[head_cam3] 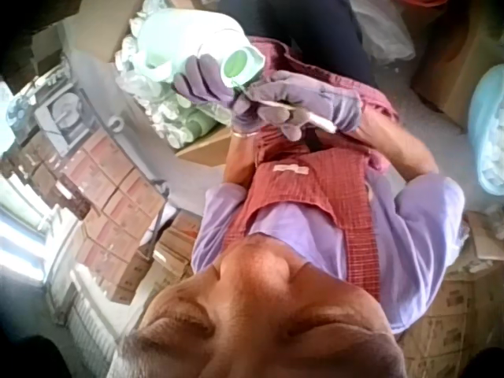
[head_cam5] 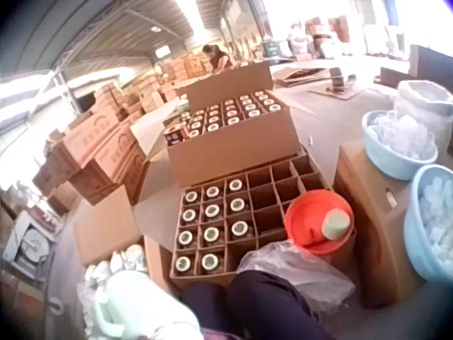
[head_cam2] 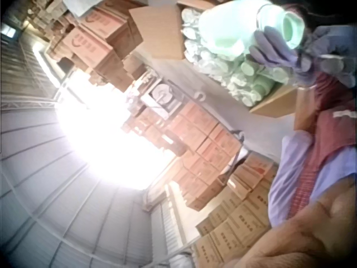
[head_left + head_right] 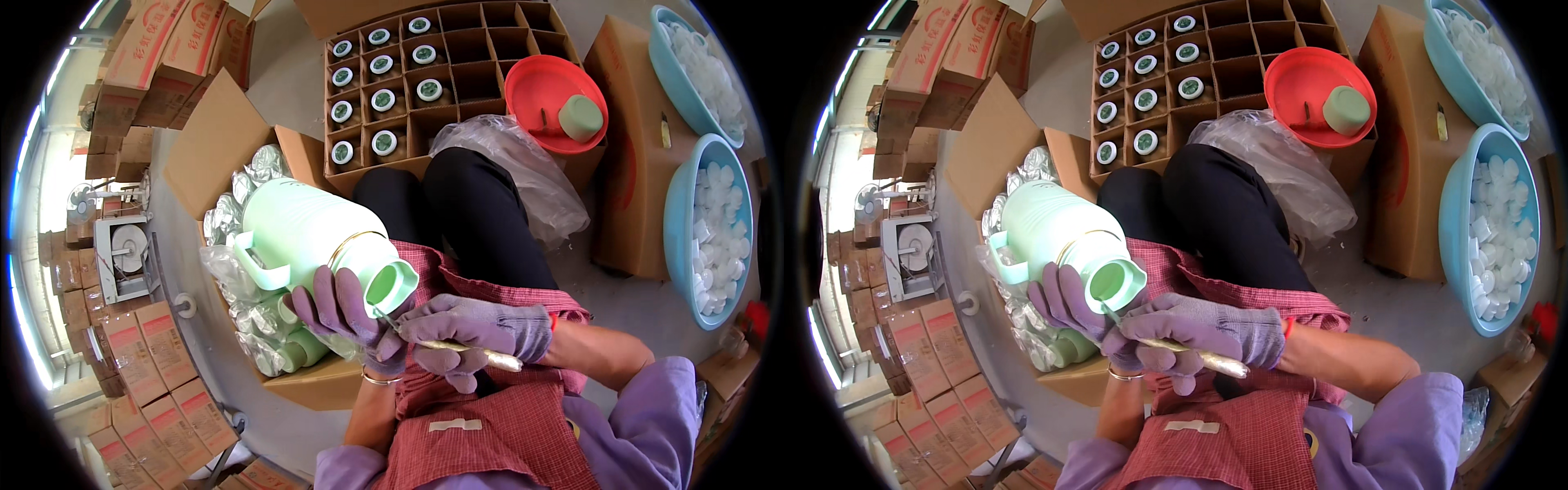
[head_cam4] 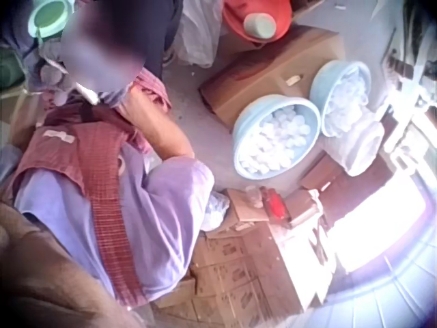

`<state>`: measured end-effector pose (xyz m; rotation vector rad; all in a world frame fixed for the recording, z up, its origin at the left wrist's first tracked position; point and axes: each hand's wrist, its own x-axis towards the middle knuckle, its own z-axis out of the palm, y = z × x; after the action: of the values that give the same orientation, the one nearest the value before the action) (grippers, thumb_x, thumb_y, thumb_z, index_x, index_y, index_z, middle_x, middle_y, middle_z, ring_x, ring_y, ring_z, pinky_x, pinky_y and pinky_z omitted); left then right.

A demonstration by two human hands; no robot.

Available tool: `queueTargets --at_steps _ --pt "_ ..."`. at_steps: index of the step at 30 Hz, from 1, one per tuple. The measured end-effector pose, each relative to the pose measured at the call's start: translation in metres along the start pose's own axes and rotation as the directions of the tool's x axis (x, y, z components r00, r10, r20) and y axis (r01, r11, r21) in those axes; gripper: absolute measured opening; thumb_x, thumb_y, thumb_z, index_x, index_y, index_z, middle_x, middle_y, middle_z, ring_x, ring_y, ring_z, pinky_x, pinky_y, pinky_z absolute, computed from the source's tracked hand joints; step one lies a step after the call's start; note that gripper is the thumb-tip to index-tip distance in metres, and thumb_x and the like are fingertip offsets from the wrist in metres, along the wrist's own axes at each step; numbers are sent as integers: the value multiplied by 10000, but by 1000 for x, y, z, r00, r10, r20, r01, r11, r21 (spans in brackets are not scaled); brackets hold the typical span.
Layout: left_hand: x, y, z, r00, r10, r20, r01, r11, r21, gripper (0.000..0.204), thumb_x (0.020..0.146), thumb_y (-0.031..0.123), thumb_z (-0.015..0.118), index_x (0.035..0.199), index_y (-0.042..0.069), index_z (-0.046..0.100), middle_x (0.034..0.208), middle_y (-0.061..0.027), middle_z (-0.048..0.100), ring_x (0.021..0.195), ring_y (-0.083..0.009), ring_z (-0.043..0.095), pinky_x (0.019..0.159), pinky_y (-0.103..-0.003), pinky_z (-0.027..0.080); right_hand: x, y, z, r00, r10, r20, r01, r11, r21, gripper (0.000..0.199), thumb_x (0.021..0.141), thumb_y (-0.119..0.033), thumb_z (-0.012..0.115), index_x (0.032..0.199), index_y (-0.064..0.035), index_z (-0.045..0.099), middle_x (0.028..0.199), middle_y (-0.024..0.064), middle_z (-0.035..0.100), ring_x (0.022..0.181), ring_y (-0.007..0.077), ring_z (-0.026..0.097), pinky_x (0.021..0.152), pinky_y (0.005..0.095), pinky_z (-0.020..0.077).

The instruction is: The person assembles light green thermos flasks by inserting inner components and sealing them with caps. They then wrap each flask in plastic, place them into a cardboard box, and seal the box with tape.

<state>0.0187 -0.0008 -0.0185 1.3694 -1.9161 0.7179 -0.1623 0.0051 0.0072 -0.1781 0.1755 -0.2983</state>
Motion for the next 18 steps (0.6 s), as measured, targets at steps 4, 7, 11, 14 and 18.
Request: queueTargets --at_steps 4,7,11,14,18 --pt "-11 -23 11 995 72 -64 -69 996 48 662 957 611 376 1284 51 510 1264 -159 539 1225 -425 456 1071 -607 336 19 28 14 956 -265 129 186 881 434 366 1059 -236 378 1271 14 542 632 -29 438 411 99 444 410 255 459" --pt "-7 -27 3 999 44 -5 -44 997 -56 684 925 615 469 1296 41 497 1281 -161 526 1241 -434 446 1069 -600 344 23 23 22 944 -329 -13 323 917 233 363 1058 -243 371 1253 5 550 630 -29 438 400 98 437 424 253 466" --pt "23 -8 -4 983 -178 49 181 981 -66 766 820 531 703 1336 21 455 1336 -174 477 1291 -449 405 1070 -584 361 -14 -8 21 951 -188 -246 176 982 -71 306 1035 -208 416 1158 31 562 637 25 554 427 137 547 488 256 520" --pt "31 -17 -19 956 -254 148 275 951 -144 858 716 335 845 1383 -5 425 1400 -192 441 1328 -404 390 1075 -519 365 -46 -39 22 762 -498 -414 169 770 -615 253 996 -189 470 1113 6 582 687 72 624 543 185 634 527 282 531" --pt "60 -29 -37 837 -547 34 472 688 -551 768 795 228 776 1416 -16 396 1435 -176 437 1341 -318 411 1100 -443 348 -80 -122 -79 185 -981 -61 -538 -49 -841 240 932 -188 522 1086 -23 606 858 235 668 818 431 644 753 465 532"
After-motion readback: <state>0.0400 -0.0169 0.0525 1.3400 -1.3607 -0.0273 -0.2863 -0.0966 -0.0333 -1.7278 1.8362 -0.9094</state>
